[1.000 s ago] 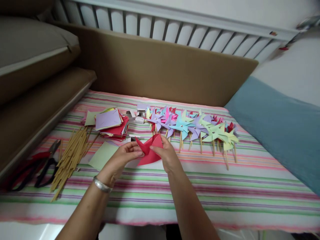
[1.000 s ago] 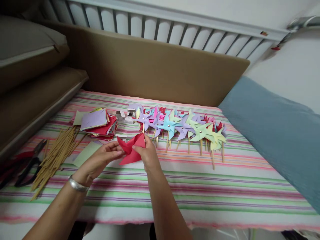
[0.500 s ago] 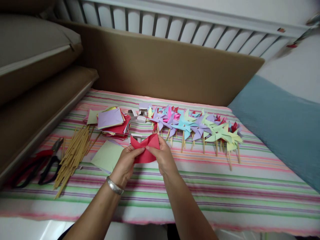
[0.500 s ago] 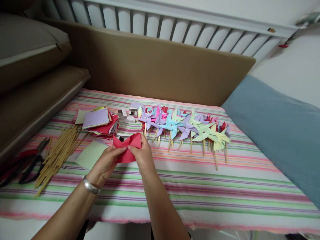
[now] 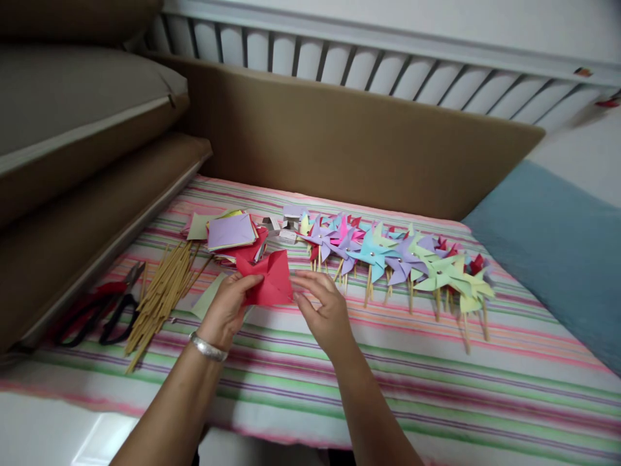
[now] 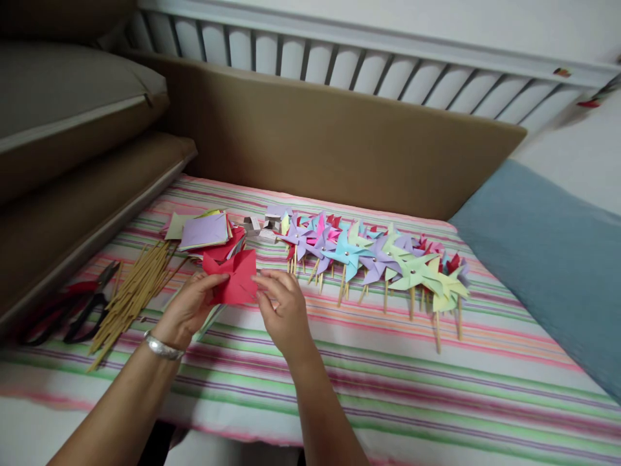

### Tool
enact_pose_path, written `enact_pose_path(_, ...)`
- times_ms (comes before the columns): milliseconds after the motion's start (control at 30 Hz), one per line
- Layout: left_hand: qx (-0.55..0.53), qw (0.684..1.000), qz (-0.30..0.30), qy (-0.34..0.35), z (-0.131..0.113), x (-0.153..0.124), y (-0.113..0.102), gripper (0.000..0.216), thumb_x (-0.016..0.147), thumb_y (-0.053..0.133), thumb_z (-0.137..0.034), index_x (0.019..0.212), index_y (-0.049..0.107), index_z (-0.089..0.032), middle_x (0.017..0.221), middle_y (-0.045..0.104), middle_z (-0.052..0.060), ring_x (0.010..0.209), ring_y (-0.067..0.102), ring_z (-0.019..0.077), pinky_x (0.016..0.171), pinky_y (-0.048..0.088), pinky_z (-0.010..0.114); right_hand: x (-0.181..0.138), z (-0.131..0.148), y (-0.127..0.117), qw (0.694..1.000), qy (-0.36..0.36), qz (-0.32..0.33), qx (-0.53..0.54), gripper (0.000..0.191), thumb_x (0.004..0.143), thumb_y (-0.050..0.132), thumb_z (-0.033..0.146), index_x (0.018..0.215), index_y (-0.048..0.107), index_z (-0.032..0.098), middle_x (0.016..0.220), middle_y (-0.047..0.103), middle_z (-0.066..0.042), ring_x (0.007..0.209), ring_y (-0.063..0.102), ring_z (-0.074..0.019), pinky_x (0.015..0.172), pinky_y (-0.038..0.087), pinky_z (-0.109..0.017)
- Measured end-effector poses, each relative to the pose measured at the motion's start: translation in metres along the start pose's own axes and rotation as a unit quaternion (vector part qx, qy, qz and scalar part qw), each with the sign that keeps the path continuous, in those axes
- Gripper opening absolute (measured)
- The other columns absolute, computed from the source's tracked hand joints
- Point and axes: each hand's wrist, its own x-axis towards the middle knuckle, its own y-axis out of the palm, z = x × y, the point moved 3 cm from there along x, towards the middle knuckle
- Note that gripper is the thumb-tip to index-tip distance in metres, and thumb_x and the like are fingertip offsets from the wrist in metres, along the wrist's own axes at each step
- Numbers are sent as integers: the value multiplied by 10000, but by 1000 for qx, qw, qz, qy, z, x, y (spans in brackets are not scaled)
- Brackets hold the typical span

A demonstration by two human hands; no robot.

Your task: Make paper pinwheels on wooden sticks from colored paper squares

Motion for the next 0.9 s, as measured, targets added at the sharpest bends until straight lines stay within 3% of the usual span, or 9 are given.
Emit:
enact_pose_path(133,-9,1000,-5,-1,-6,0,-4,198,489,769,-138,664,678,-130,613,689,20,550,592,135,547,448,228,-3,2,8,993,-49,88,-54,366,791,508,92,1081,638,274,1337,469,-68,1236,408,-231,1014,350,-439)
enact_pose_path(200,-7,1000,-10,-7,-8,0,-5,184,496,763,-132,662,682,-133,620,693,24,537,581,131,541,445,230,-4,1,12,992,-52,99,-65,367,790,500,87,1075,638,271,1397,409,-62,1285,355,-238,1032,325,-456)
enact_pose_path(467,9,999,18,-27,-3,-2,-1,143,519,754,-142,648,692,-141,600,690,24,522,579,132,545,438,236,-2,-1,9,996,-36,73,-42,173,799,562,148,825,683,270,1381,446,-30,1292,353,-241,1058,279,-470)
enact_pose_path(900,92,994,48,-35,10,-12,16,170,506,779,-184,646,706,-123,594,683,24,514,568,108,543,425,214,0,-6,8,999,42,29,-12,52,777,622,228,744,662,229,1397,431,-60,1337,290,-242,1079,233,-463)
